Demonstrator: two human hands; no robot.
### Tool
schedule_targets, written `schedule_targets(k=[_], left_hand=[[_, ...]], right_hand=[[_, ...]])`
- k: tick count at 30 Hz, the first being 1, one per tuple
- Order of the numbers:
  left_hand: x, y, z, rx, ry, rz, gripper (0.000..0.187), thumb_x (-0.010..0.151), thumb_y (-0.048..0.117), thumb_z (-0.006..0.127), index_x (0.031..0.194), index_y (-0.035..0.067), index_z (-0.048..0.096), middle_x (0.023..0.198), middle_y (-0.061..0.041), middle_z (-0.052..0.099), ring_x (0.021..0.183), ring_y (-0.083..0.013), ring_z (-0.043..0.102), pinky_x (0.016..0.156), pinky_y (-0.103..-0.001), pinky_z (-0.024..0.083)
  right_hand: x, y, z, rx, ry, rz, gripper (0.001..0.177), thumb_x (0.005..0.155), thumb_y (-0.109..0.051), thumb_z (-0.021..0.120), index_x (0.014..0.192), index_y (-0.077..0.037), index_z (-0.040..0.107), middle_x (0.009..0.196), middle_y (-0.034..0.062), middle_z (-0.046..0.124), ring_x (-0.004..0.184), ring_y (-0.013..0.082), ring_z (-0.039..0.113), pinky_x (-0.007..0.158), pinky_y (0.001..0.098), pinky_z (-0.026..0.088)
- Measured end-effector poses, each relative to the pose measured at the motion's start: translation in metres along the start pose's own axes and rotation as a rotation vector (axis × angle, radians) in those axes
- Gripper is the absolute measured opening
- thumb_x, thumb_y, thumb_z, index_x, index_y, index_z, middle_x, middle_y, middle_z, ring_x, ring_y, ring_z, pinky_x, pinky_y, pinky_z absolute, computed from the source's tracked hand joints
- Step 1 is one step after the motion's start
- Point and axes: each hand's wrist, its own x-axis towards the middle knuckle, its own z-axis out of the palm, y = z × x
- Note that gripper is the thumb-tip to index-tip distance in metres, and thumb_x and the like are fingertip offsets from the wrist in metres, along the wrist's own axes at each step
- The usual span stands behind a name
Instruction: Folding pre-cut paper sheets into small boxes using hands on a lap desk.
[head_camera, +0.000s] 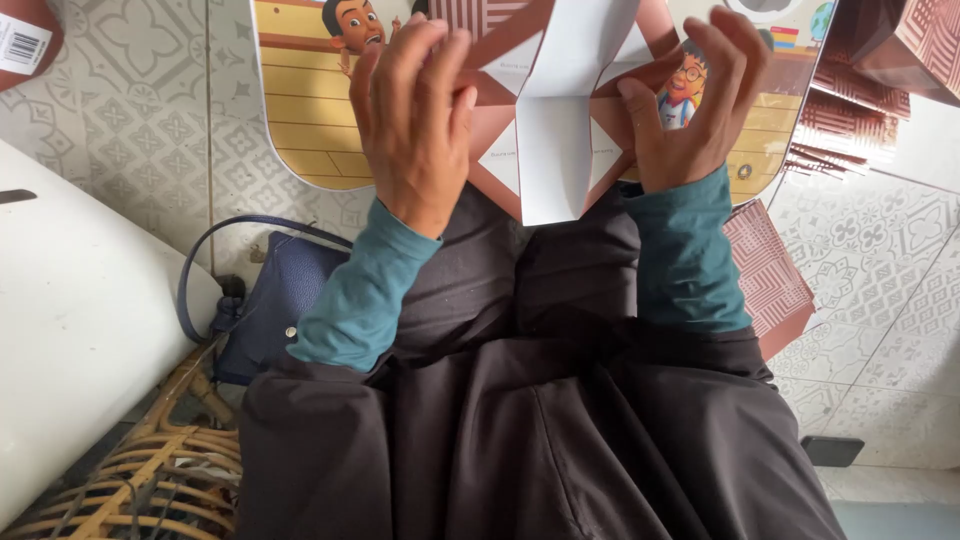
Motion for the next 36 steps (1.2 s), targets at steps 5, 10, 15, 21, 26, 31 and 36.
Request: schedule_targets(k=[5, 10, 15, 21, 26, 31, 36], left_hand=[[-0.018, 0.004, 0.007, 0.300, -0.310, 0.067, 0.060, 0.112, 0.024, 0.079, 0.157, 0.006, 0.044, 0.163, -0.004, 0.028, 0.154, -0.0291, 0.028, 0.124, -0.067, 0.005], [-0.009, 0.014, -0.009, 0.355, -0.645, 0.086, 0.089, 0.120, 0.060, 0.069, 0.162, -0.003, 0.023, 0.166, -0.024, 0.017, 0.156, -0.0402, 0.019, 0.120, -0.069, 0.007], [-0.011, 0.007, -0.007, 0.284, -0.658, 0.114, 0.084, 0.119, 0.051, 0.073, 0.162, -0.002, 0.024, 0.167, -0.022, 0.018, 0.155, -0.0365, 0.014, 0.122, -0.067, 0.007], [-0.006, 0.009, -0.009, 0.251, -0.626, 0.121, 0.076, 0.120, 0.045, 0.063, 0.162, -0.006, 0.026, 0.167, -0.023, 0.017, 0.154, -0.0376, 0.012, 0.124, -0.061, 0.006], [-0.035, -0.005, 0.009, 0.228, -0.333, 0.226, 0.064, 0.110, 0.033, 0.085, 0.147, -0.003, 0.048, 0.163, -0.022, 0.027, 0.152, -0.0360, 0.021, 0.123, -0.066, 0.012], [-0.048, -0.002, 0.008, 0.309, -0.399, 0.171, 0.086, 0.107, 0.041, 0.092, 0.157, 0.001, 0.035, 0.162, -0.018, 0.033, 0.152, -0.0326, 0.032, 0.124, -0.061, 0.018], [-0.039, 0.005, 0.002, 0.350, -0.518, 0.212, 0.084, 0.118, 0.041, 0.085, 0.157, -0.007, 0.029, 0.160, -0.031, 0.027, 0.150, -0.0450, 0.026, 0.125, -0.057, 0.019]], right_hand=[[-0.023, 0.019, 0.011, -0.164, -0.053, -0.190, 0.049, 0.094, 0.000, 0.088, 0.138, -0.004, 0.068, 0.144, 0.0162, 0.056, 0.136, 0.0362, 0.054, 0.123, 0.0596, 0.026], [-0.025, 0.014, 0.008, -0.203, -0.229, -0.285, 0.044, 0.107, -0.021, 0.083, 0.142, 0.002, 0.071, 0.150, 0.0185, 0.061, 0.145, 0.0329, 0.044, 0.123, 0.0579, 0.013], [-0.030, 0.009, 0.001, -0.267, -0.457, -0.260, 0.068, 0.115, -0.046, 0.054, 0.157, 0.008, 0.048, 0.162, 0.0255, 0.037, 0.153, 0.0387, 0.028, 0.126, 0.0552, 0.007], [-0.026, 0.010, -0.001, -0.357, -0.488, -0.299, 0.072, 0.117, -0.054, 0.045, 0.163, 0.001, 0.044, 0.167, 0.0185, 0.029, 0.155, 0.0335, 0.017, 0.125, 0.0533, 0.001], [-0.020, -0.008, -0.002, -0.213, -0.165, -0.431, 0.045, 0.103, -0.028, 0.062, 0.129, 0.008, 0.068, 0.129, 0.0216, 0.058, 0.115, 0.0392, 0.057, 0.098, 0.0502, 0.049], [-0.023, -0.001, -0.015, 0.009, -0.176, -0.408, 0.021, 0.100, 0.002, 0.068, 0.114, 0.016, 0.075, 0.123, 0.0293, 0.071, 0.123, 0.0416, 0.064, 0.107, 0.0471, 0.053], [-0.017, -0.019, -0.017, -0.200, -0.159, -0.530, 0.024, 0.097, 0.001, 0.073, 0.115, 0.016, 0.079, 0.126, 0.0253, 0.072, 0.120, 0.0348, 0.068, 0.105, 0.0402, 0.057]])
